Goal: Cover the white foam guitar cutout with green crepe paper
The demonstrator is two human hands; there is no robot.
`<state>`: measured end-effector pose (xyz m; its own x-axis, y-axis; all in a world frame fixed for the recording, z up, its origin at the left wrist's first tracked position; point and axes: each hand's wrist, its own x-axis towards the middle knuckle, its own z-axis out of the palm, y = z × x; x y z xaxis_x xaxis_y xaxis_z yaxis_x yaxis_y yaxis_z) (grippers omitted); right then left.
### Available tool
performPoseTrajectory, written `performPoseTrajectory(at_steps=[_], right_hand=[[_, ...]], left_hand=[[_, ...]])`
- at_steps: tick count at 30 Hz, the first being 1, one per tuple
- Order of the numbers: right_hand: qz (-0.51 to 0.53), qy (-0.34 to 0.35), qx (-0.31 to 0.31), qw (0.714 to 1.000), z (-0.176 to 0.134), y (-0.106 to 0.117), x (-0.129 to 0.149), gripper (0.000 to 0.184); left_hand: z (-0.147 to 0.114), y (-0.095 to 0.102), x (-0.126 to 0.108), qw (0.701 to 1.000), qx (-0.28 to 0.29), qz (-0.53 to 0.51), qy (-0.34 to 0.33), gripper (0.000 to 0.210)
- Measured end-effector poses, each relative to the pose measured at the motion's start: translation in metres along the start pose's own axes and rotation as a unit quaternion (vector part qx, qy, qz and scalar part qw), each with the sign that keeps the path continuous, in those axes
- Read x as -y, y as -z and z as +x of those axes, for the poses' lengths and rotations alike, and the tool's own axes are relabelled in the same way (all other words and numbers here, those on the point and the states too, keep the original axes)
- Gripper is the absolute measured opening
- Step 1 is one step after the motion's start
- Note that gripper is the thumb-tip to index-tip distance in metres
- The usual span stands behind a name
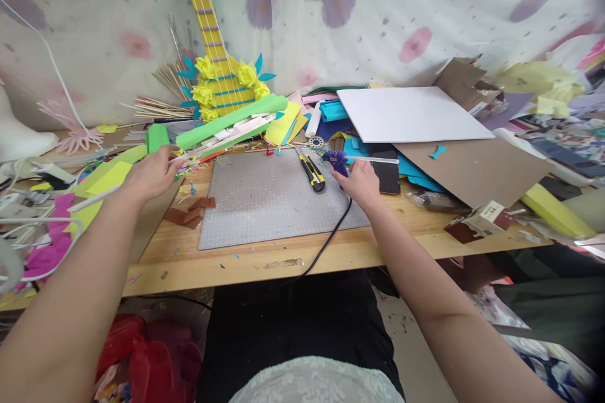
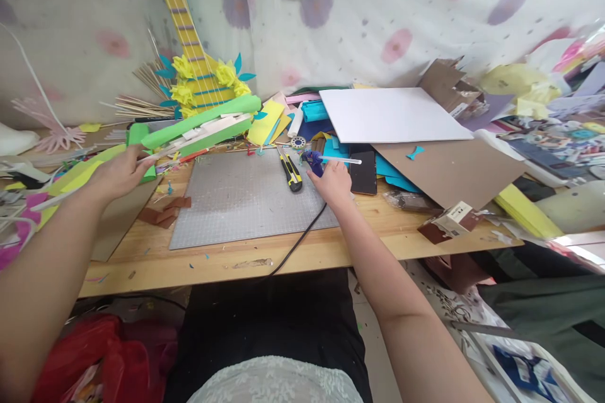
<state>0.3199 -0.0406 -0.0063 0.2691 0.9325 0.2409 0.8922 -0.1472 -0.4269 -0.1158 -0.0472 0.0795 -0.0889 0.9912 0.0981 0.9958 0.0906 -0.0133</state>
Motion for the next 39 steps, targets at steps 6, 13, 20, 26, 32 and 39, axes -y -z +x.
performPoseTrajectory(at_steps=[6,13,20,26,32,39], right_hand=[[0.104,0.184,0.09,0.973,-0.015,0.024,0.041,0.031],[0.142,0.41,0.081,0.897,0.014,0.008,0.116,0.101],[0.067,0.415,0.152,0.895,0.018,-0.02,0.151,0.1],[0.111,0.394,0.164,0.898,0.02,-0.025,0.152,0.096],[0.131,0.322,0.164,0.923,0.03,-0.028,0.158,0.066],[0.054,0.39,0.085,0.915,0.004,-0.019,0.153,0.068]], left_hand=[[0.007,0.012,0.004,0.996,-0.037,0.066,-0.051,0.048],[0.003,0.025,-0.017,0.983,-0.037,0.144,-0.11,0.048],[0.005,0.018,-0.015,0.977,-0.034,0.16,-0.133,0.045],[0.005,0.013,-0.011,0.972,-0.056,0.17,-0.152,0.045],[0.007,0.017,-0.014,0.972,-0.054,0.177,-0.144,0.047],[0.014,0.024,-0.016,0.98,-0.021,0.148,-0.13,0.044]])
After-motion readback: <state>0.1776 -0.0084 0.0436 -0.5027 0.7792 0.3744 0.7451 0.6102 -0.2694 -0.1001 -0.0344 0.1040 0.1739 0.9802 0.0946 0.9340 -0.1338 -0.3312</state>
